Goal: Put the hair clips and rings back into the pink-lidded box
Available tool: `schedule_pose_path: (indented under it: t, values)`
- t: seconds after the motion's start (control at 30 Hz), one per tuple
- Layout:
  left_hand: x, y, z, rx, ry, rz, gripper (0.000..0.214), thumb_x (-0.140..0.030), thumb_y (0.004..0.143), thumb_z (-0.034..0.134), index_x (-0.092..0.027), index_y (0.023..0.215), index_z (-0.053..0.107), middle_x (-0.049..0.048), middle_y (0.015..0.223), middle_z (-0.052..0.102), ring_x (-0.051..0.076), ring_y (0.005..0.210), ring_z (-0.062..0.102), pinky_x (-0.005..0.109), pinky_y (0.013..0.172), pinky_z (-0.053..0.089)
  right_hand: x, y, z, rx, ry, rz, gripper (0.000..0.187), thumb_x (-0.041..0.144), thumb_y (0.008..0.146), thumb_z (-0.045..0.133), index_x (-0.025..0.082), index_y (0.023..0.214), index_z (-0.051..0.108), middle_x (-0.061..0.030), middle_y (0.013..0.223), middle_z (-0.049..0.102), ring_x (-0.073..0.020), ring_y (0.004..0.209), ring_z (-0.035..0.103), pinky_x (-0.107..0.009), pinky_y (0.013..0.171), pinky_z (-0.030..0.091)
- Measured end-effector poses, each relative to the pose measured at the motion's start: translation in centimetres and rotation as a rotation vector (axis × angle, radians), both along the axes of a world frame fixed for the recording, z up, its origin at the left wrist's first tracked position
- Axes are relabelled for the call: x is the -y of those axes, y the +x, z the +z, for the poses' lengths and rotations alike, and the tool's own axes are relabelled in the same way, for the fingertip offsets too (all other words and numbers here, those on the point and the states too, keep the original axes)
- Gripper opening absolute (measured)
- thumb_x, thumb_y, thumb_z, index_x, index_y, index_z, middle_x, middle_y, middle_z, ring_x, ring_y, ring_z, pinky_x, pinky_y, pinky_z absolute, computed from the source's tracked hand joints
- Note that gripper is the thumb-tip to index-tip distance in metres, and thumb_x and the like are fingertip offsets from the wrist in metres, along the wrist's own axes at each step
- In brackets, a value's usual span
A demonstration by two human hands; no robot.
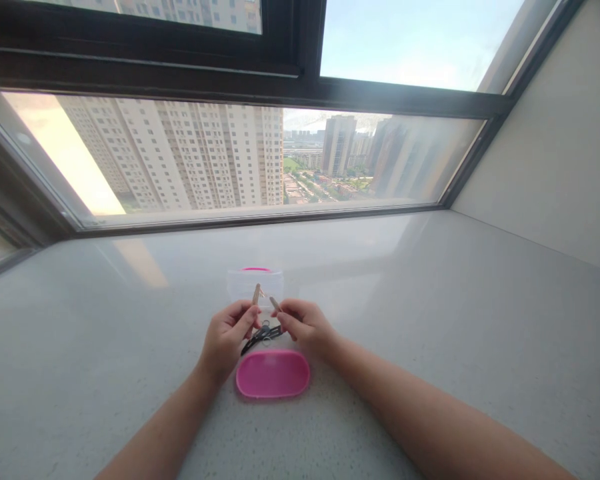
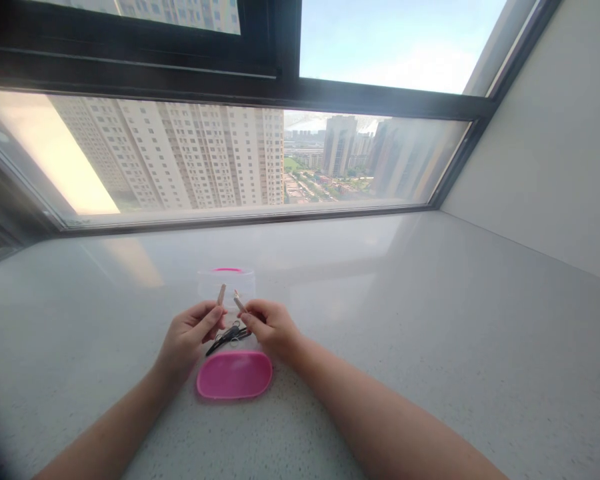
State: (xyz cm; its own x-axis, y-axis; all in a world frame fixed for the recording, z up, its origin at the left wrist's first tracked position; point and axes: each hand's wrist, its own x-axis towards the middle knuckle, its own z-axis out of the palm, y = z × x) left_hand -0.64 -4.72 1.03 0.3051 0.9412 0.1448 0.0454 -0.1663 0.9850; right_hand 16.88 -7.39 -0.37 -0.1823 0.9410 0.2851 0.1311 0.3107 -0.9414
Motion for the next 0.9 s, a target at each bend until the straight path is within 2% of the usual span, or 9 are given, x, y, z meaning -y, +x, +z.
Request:
schedule_pose_path:
  t: [0.07,0.17,0.3,0.5,0.6,0.77,0.9]
  values:
    - [0.2,0.2,0.0,-0.037,0.009,0.029,0.025,-0.036,0.078,0.06,-0.012,0.08,0.063,-0.0006,0.061,0.055,0.009,0.051,0.044,0.02,0.048,0.036,-0.1,-0.3,-0.4,-0.111,-0.04,0.005,0.018,0.033,0.086,0.047,0.017,0.092,0.053,0.0031,0.062,0.051,-0.0073,0.045,0.044,-0.019,0.044,0.033]
    - [0.5,0.5,0.1,-0.067,0.006,0.034,0.024,-0.035,0.076,0.063,-0.011,0.079,0.065,0.0013,0.062,0.059,0.011,0.054,0.049,0.02,0.05,0.039,-0.1,-0.6,-0.6,-0.16,-0.013,-0.016,0.015,0.033,0.087,0.046,0.018,0.088,0.048,0.0015,0.068,0.055,-0.0077,0.048,0.049,-0.019,0.046,0.037]
    - [0.7,0.7,0.1,-0.038,-0.005,0.014,0.023,-0.033,0.074,0.064,-0.011,0.081,0.067,0.0024,0.064,0.062,0.012,0.055,0.051,0.021,0.051,0.041,0.3,-0.7,0.0,-0.071,0.027,-0.042,0.014,0.032,0.086,0.048,0.018,0.085,0.051,-0.001,0.074,0.055,-0.0103,0.06,0.053,-0.02,0.049,0.038]
    - [0.7,0.8,0.2,-0.044,0.021,-0.025,0.021,-0.031,0.077,0.06,-0.012,0.084,0.066,0.0025,0.066,0.061,0.011,0.055,0.05,0.021,0.052,0.041,0.4,-0.7,0.5,0.076,0.15,-0.169,0.014,0.028,0.082,0.054,0.016,0.074,0.057,-0.0014,0.073,0.05,-0.0114,0.067,0.047,-0.021,0.055,0.037]
    - [0.8,0.9,0.3,-0.06,0.049,-0.051,0.019,-0.031,0.079,0.058,-0.013,0.081,0.065,0.0014,0.064,0.059,0.011,0.054,0.049,0.02,0.051,0.04,0.2,-0.8,0.1,0.057,0.111,-0.167,0.017,0.031,0.081,0.056,0.015,0.075,0.058,-0.0004,0.069,0.049,-0.0103,0.062,0.045,-0.021,0.053,0.036]
    - [0.9,0.9,0.3,-0.095,0.069,-0.064,0.019,-0.03,0.079,0.056,-0.013,0.076,0.062,0.0002,0.061,0.057,0.011,0.054,0.047,0.02,0.051,0.038,0.0,-0.9,-0.5,-0.105,-0.06,-0.053,0.024,0.039,0.084,0.051,0.016,0.082,0.053,0.0029,0.061,0.049,-0.0067,0.045,0.044,-0.018,0.042,0.034]
    - [0.9,0.7,0.1,-0.085,0.052,-0.114,0.021,-0.029,0.081,0.053,-0.014,0.065,0.056,-0.0029,0.054,0.049,0.01,0.052,0.044,0.02,0.05,0.035,0.0,-0.9,-0.6,-0.197,-0.072,-0.035,0.025,0.041,0.087,0.046,0.017,0.085,0.049,0.0046,0.056,0.049,-0.005,0.038,0.04,-0.017,0.037,0.028]
